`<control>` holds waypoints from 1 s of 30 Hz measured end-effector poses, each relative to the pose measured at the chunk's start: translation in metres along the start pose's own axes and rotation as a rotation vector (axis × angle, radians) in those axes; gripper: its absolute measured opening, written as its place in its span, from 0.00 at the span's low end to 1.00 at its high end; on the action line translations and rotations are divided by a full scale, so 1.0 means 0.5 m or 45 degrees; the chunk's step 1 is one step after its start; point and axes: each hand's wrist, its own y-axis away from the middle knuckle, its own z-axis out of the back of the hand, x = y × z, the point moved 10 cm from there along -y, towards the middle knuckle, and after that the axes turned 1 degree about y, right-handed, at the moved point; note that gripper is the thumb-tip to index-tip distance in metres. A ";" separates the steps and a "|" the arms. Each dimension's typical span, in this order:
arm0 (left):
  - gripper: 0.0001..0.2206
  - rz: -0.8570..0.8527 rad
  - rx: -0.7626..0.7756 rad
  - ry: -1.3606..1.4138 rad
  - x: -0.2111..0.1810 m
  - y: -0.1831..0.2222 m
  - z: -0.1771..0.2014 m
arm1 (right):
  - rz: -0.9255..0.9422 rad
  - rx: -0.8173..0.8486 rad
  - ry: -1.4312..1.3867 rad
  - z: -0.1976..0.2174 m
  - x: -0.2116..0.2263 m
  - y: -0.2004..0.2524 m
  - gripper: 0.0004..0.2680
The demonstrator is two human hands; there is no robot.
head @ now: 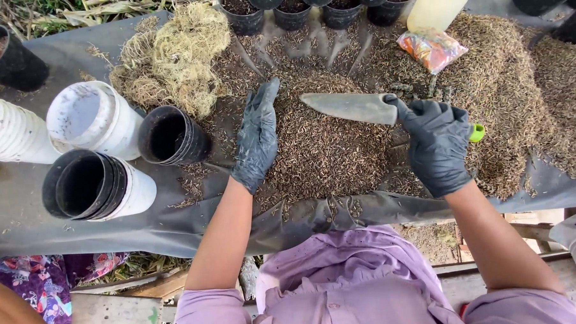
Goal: Mixing soil or potting medium on a table using a hand trowel
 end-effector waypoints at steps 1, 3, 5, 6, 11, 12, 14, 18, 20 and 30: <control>0.21 -0.054 -0.007 -0.110 -0.009 0.000 -0.002 | -0.022 0.013 -0.026 -0.002 -0.008 0.011 0.20; 0.20 -0.106 -0.016 -0.217 -0.018 0.001 -0.008 | -0.042 0.026 -0.050 0.004 -0.006 0.025 0.21; 0.18 -0.212 -0.031 -0.431 -0.036 0.008 -0.016 | -0.007 0.053 0.004 0.015 0.018 0.033 0.19; 0.18 -0.211 -0.029 -0.428 -0.065 0.008 0.002 | -0.006 0.057 0.005 0.021 0.018 0.035 0.19; 0.31 0.209 0.103 1.298 -0.009 -0.014 0.115 | -0.110 0.032 0.052 0.051 0.004 0.034 0.25; 0.31 0.208 0.101 1.299 -0.009 -0.012 0.110 | -0.108 0.030 0.054 0.049 0.005 0.043 0.25; 0.19 0.304 -0.109 1.398 0.017 -0.003 0.118 | -0.093 0.099 0.174 0.033 0.008 0.062 0.31; 0.14 0.384 -0.125 1.399 0.023 0.005 0.131 | -0.115 -0.002 0.122 0.080 0.009 0.065 0.24; 0.14 0.435 -0.138 1.270 0.030 0.006 0.145 | -0.098 0.034 0.109 0.107 0.027 0.056 0.27; 0.20 0.147 -0.066 0.885 -0.010 0.003 0.119 | 0.095 0.105 0.373 0.084 0.078 -0.005 0.33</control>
